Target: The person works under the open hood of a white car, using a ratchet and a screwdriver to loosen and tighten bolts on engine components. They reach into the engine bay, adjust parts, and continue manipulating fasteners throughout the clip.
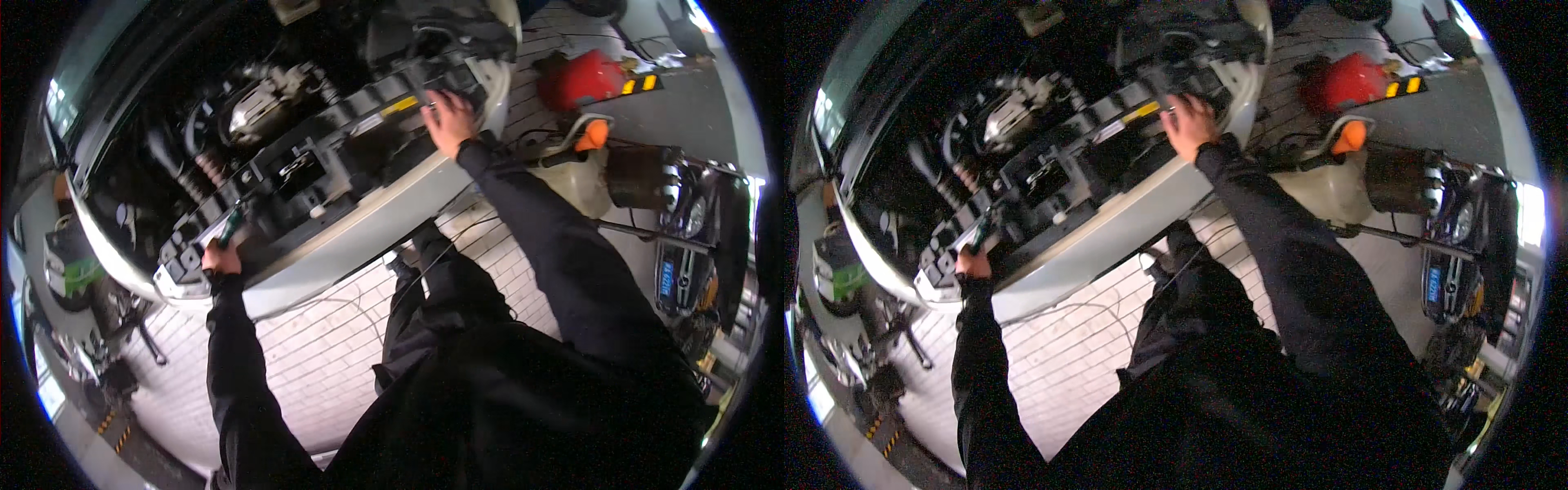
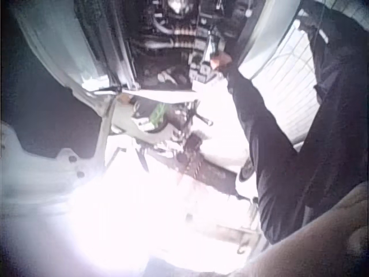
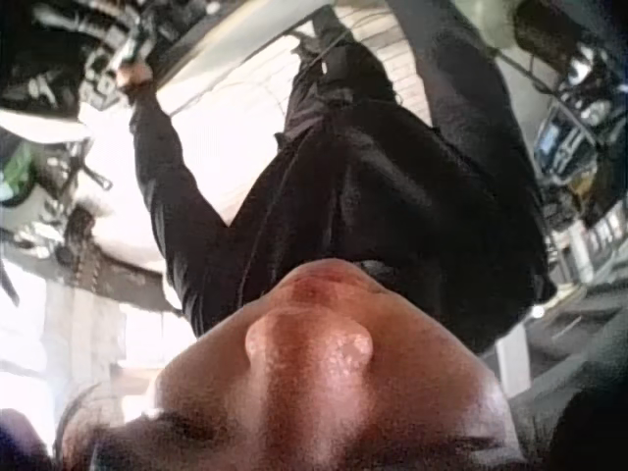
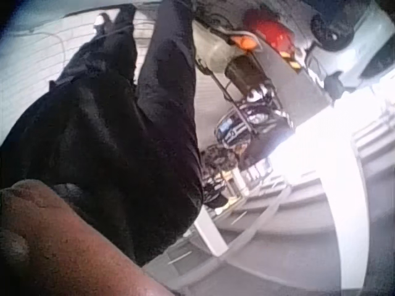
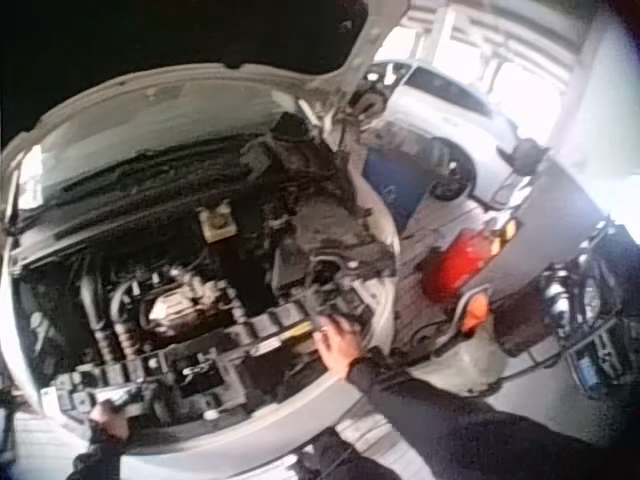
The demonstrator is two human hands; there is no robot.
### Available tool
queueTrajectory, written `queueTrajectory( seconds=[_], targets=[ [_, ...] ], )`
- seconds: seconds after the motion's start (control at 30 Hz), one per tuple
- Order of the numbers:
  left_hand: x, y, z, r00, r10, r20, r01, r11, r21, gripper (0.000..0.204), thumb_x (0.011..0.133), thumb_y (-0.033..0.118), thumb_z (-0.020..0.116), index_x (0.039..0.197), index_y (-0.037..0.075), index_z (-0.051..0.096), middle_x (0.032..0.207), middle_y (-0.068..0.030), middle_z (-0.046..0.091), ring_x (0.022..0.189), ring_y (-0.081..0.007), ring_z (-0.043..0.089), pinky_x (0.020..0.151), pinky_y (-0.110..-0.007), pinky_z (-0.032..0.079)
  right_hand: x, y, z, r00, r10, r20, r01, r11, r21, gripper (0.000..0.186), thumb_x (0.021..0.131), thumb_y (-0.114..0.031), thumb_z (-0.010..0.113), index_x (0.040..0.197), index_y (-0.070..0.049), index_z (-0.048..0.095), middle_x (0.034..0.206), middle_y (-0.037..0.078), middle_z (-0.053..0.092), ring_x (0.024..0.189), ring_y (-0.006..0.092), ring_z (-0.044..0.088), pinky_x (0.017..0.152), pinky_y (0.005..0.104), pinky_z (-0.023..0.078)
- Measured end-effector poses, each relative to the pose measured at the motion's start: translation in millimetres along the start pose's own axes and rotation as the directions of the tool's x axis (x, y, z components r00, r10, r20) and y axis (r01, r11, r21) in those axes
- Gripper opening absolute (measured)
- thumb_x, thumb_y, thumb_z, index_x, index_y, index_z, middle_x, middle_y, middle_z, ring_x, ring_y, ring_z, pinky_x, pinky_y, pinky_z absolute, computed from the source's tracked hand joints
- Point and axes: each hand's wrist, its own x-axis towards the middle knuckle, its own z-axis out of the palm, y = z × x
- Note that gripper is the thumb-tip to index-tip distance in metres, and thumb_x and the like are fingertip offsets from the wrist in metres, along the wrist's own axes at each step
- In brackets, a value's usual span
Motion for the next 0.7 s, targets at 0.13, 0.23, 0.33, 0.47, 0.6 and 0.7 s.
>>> queueTrajectory(
  seconds=[0.13,0.23,0.33,0.47,0.6,0.7],
  targets=[
    [-3,23,-18,0.994,-0.106,-0.026,0.109,0.984,0.142,0.036,0.086,0.043,0.073,0.099,0.009,0.074,0.091,-0.0195,0.074,0.090,-0.0422,0.071,0.076,-0.053,0.055,1,-3,0,1.000,-0.026,0.002,0.026,1.000,-0.005,0.042,0.105,-0.038,0.056,0.138,-0.012,0.058,0.132,0.014,0.061,0.127,0.0344,0.052,0.110,0.0506,0.038],
    [1,20,-18,0.989,-0.146,0.015,0.142,0.978,0.152,0.039,0.085,0.043,0.073,0.103,0.008,0.074,0.094,-0.0189,0.075,0.093,-0.0410,0.071,0.078,-0.052,0.056,0,-5,-2,0.999,-0.036,-0.011,0.036,0.999,0.021,0.043,0.104,-0.038,0.056,0.137,-0.011,0.058,0.128,0.012,0.063,0.126,0.0340,0.053,0.110,0.0509,0.038],
    [0,18,-20,0.994,-0.106,0.006,0.104,0.983,0.150,0.041,0.086,0.043,0.073,0.106,0.007,0.074,0.099,-0.0193,0.075,0.096,-0.0405,0.071,0.081,-0.051,0.056,3,-3,2,0.999,-0.037,-0.011,0.037,0.999,0.011,0.043,0.104,-0.038,0.057,0.138,-0.011,0.058,0.127,0.012,0.065,0.126,0.0333,0.053,0.109,0.0515,0.038],
    [1,25,-24,0.987,-0.151,0.046,0.142,0.978,0.153,0.041,0.086,0.041,0.072,0.109,0.007,0.074,0.101,-0.0196,0.075,0.097,-0.0410,0.071,0.082,-0.051,0.056,0,-3,2,1.000,-0.016,0.003,0.016,1.000,0.012,0.043,0.104,-0.038,0.057,0.138,-0.011,0.058,0.130,0.012,0.065,0.127,0.0334,0.053,0.108,0.0513,0.038],
    [1,22,-24,0.987,-0.147,0.059,0.137,0.978,0.157,0.042,0.086,0.042,0.072,0.111,0.008,0.074,0.102,-0.0197,0.075,0.098,-0.0411,0.071,0.084,-0.051,0.056,1,-4,2,1.000,-0.008,0.006,0.008,1.000,0.011,0.044,0.104,-0.038,0.057,0.138,-0.011,0.058,0.130,0.012,0.065,0.127,0.0335,0.053,0.108,0.0514,0.038],
    [1,17,-21,0.987,-0.148,0.061,0.137,0.978,0.157,0.044,0.086,0.043,0.072,0.114,0.008,0.073,0.103,-0.0198,0.075,0.099,-0.0409,0.071,0.085,-0.050,0.056,1,-5,0,1.000,-0.015,0.008,0.015,1.000,0.023,0.043,0.104,-0.037,0.057,0.138,-0.011,0.058,0.130,0.012,0.064,0.128,0.0327,0.053,0.108,0.0514,0.038]
  ],
)
